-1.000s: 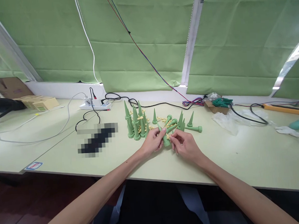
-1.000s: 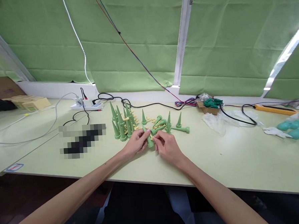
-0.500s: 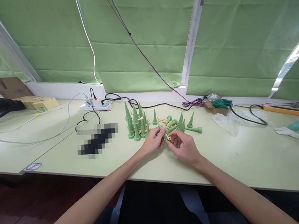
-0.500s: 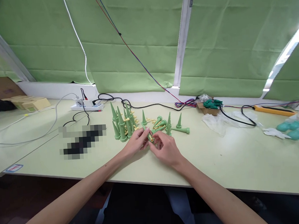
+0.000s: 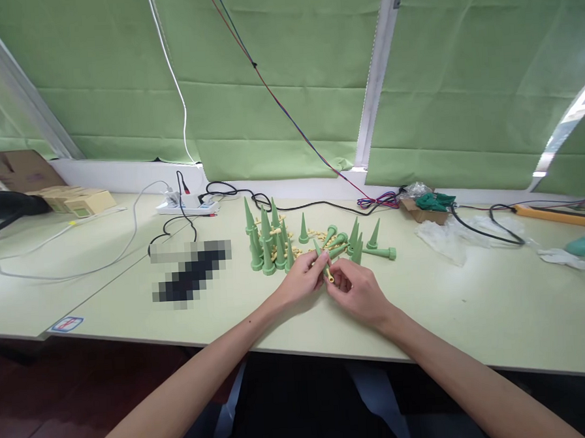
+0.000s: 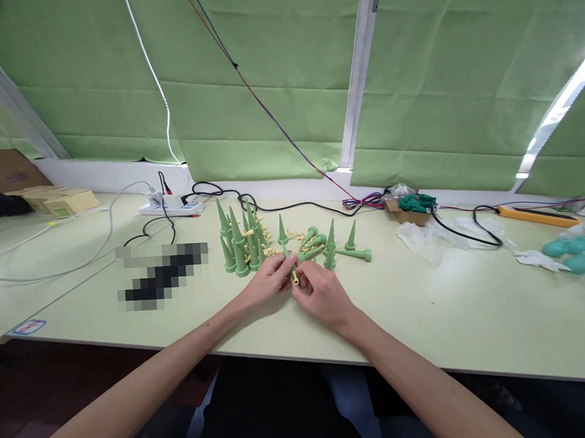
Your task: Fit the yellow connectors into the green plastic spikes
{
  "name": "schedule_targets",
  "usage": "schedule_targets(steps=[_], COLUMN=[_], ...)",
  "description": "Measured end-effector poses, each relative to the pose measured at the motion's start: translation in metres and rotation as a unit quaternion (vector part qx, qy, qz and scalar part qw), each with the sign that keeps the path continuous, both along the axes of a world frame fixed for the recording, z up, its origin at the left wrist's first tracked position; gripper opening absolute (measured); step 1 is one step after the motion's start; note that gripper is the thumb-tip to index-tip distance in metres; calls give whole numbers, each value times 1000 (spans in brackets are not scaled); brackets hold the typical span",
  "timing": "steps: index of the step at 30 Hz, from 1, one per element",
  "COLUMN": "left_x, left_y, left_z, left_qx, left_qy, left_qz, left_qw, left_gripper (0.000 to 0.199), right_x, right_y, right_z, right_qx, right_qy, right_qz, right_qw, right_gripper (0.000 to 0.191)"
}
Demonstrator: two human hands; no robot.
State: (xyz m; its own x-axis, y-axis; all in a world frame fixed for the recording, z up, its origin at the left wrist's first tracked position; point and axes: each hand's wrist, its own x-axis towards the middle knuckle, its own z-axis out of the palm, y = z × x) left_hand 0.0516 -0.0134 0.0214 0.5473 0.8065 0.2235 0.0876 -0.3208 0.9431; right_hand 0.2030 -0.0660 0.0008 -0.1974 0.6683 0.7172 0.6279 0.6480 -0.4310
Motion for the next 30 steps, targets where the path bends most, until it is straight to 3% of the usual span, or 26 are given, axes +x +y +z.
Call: schedule_targets(steps=[12, 30], left_x=[-1, 1], left_y=[3, 0], left_z=[-3, 1], left_qx=[31, 22], left_qy=[21, 21], left_qz=[-4, 15], left_qw=[999, 999], left_gripper=[46, 46], right_x=[1, -1], right_y=[1, 0], right_z=[-1, 2], right_qx=[-11, -15], right_qy=[0, 24], right_qz=[26, 4], right_qw=[1000, 1000], right_gripper=[8, 9])
